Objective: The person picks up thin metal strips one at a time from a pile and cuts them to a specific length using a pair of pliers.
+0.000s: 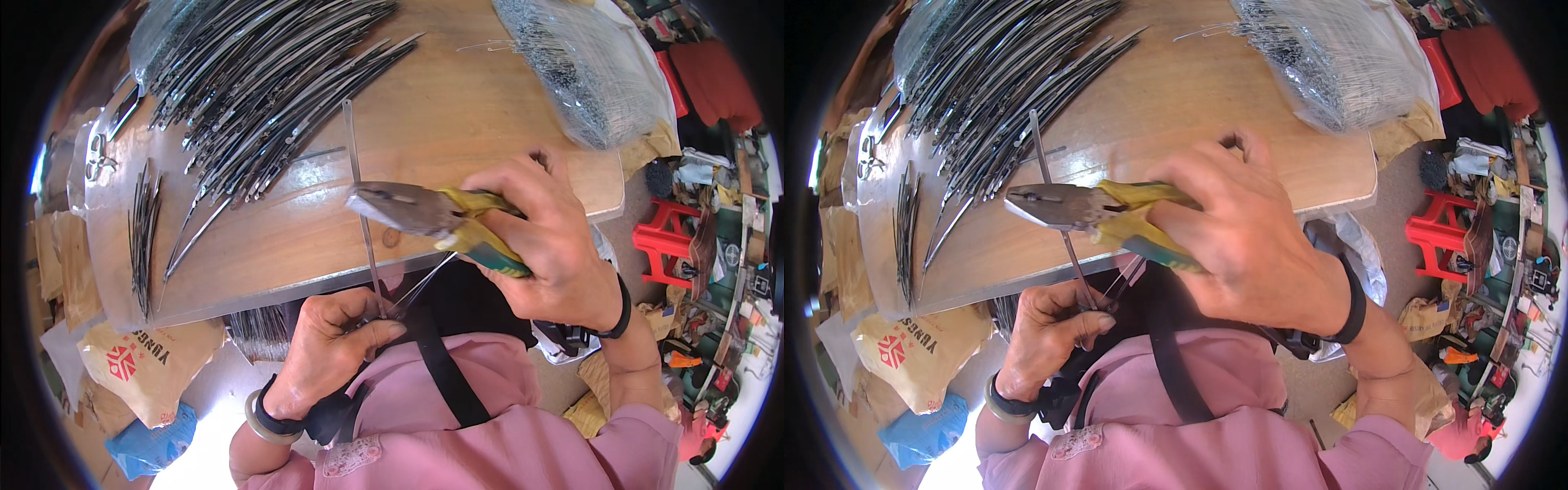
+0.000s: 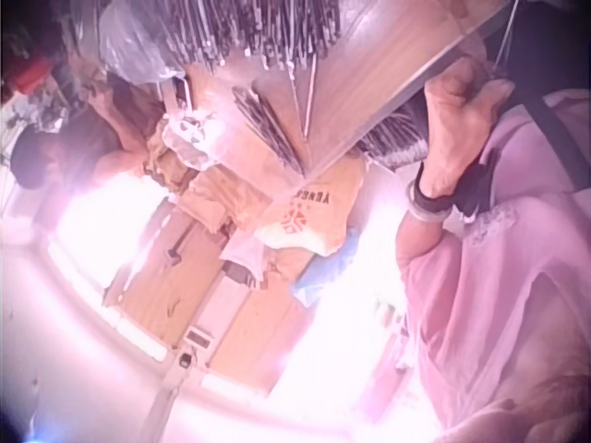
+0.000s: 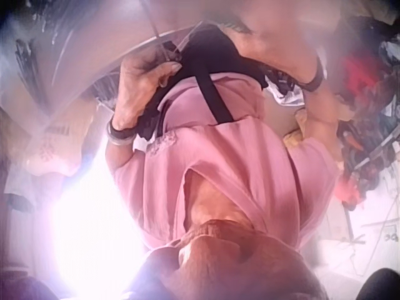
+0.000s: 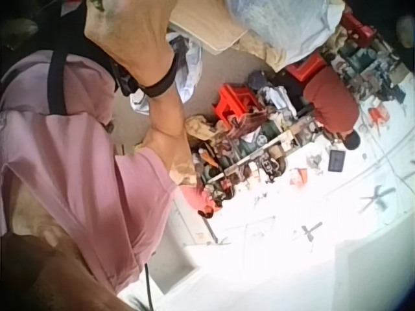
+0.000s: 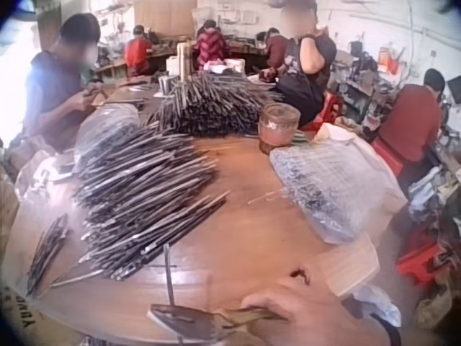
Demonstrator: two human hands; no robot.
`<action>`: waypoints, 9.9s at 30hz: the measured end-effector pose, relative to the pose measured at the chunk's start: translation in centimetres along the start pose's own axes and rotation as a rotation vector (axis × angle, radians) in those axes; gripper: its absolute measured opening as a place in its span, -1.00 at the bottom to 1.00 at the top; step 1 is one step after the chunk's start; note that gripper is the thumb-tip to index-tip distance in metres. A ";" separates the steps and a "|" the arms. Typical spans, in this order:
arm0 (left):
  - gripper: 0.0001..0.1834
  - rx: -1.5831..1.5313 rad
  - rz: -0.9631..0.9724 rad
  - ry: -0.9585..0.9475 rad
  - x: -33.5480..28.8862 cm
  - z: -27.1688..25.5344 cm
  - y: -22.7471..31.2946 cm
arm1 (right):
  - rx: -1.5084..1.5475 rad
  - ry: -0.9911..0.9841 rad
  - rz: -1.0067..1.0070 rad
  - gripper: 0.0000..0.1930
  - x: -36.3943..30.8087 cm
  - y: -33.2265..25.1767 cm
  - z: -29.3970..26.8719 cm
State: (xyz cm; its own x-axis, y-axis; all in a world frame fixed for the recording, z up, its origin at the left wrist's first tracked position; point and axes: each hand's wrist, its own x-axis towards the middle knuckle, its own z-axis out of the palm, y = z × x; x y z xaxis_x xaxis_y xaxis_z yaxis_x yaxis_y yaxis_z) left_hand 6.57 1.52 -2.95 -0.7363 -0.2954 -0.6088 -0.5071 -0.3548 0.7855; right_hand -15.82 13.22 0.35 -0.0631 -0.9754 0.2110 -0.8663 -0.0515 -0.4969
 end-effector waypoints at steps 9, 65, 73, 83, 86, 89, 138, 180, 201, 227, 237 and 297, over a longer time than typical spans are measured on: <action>-0.95 -0.026 -0.001 0.001 -0.5 -0.2 -0.5 | 0.050 -0.037 -0.096 -0.81 0.6 0.4 2.3; -0.94 -0.660 0.245 0.237 0.1 -0.6 0.7 | 0.334 -0.229 0.057 -0.57 -1.4 -2.6 4.4; -0.87 -1.072 0.302 0.165 1.5 -0.3 0.9 | 0.577 -0.039 0.237 -0.60 -0.9 -5.1 7.2; -0.91 -1.161 0.245 0.243 0.4 -0.9 0.2 | 0.506 -0.120 0.254 -0.78 -1.6 -6.7 7.6; -0.91 -0.984 0.385 0.495 -0.8 -5.1 -1.0 | 0.527 -0.054 0.259 -0.80 -2.1 -5.6 6.5; -0.82 -0.458 0.478 0.887 -3.4 -11.6 -0.6 | 0.506 0.038 0.403 -0.85 -3.2 -3.5 5.4; -0.84 1.155 0.761 0.713 4.8 -13.5 4.6 | -0.670 0.123 -0.161 -0.89 8.0 11.5 -3.1; -0.34 -0.760 0.312 0.417 -2.5 -5.0 0.5 | 1.260 0.754 0.864 -0.94 -9.3 4.6 -0.9; -0.70 -0.705 0.085 -0.032 1.3 0.4 0.8 | 1.941 0.613 0.552 -0.74 -6.0 3.3 1.2; -0.82 -0.104 -0.054 0.014 0.5 0.3 0.5 | 0.051 -0.069 -0.092 -0.66 -0.4 2.3 2.5; -0.67 -0.069 0.065 -0.154 0.7 -2.7 2.2 | 0.081 -0.019 -0.108 -0.73 -0.3 0.2 2.1; -0.88 1.234 0.787 0.697 7.4 -7.6 5.3 | 0.191 0.831 0.061 -0.88 3.0 0.6 -4.8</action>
State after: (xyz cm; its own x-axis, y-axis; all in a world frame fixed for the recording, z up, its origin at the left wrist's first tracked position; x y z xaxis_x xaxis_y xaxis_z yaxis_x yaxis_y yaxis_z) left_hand 1.81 -9.26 -4.18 -0.8127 -0.4954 0.3066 -0.4078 0.8596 0.3079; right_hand -18.90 11.32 4.67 -0.5145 -0.5078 0.6909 -0.7560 -0.1117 -0.6450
